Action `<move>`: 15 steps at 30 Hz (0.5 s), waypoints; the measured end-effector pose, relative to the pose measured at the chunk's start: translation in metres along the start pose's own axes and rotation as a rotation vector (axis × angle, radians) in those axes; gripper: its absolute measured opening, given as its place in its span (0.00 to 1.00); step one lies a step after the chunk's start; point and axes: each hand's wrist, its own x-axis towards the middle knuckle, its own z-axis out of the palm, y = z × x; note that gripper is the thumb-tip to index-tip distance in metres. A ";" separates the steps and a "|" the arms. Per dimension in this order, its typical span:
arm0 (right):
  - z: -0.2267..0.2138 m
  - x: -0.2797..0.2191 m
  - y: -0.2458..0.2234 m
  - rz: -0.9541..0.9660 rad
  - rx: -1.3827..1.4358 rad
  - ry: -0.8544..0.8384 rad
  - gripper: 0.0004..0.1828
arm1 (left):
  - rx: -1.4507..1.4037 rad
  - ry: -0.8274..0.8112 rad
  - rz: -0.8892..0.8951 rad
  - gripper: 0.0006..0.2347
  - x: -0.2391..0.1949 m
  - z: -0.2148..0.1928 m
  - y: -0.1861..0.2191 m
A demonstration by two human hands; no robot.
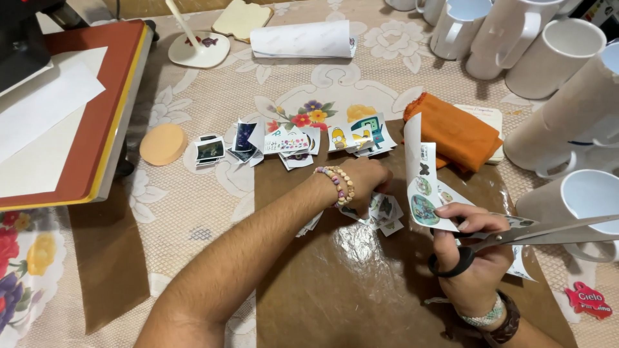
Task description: The person uses scissors to cut individual stickers from a sheet. They hold the sticker sheet with one hand and carefully cut around the designs with the other, placing the cut stickers on the table.
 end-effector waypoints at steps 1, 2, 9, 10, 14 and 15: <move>-0.001 0.000 0.000 -0.024 -0.014 -0.024 0.15 | 0.008 0.028 0.022 0.25 0.004 0.005 -0.002; -0.002 -0.001 0.001 -0.021 -0.016 -0.025 0.15 | 0.006 0.026 0.023 0.25 -0.001 0.002 0.000; -0.003 -0.003 0.005 -0.051 -0.028 -0.054 0.15 | -0.198 -0.039 -0.026 0.19 -0.030 -0.013 0.017; -0.003 -0.002 0.005 -0.062 -0.029 -0.060 0.15 | -0.207 -0.025 0.003 0.17 -0.032 -0.013 0.018; -0.001 -0.002 0.004 -0.052 -0.027 -0.047 0.15 | -0.190 -0.028 -0.023 0.25 -0.015 -0.002 0.018; -0.002 -0.003 0.005 -0.049 -0.027 -0.042 0.15 | -0.187 -0.023 -0.013 0.25 -0.018 -0.003 0.019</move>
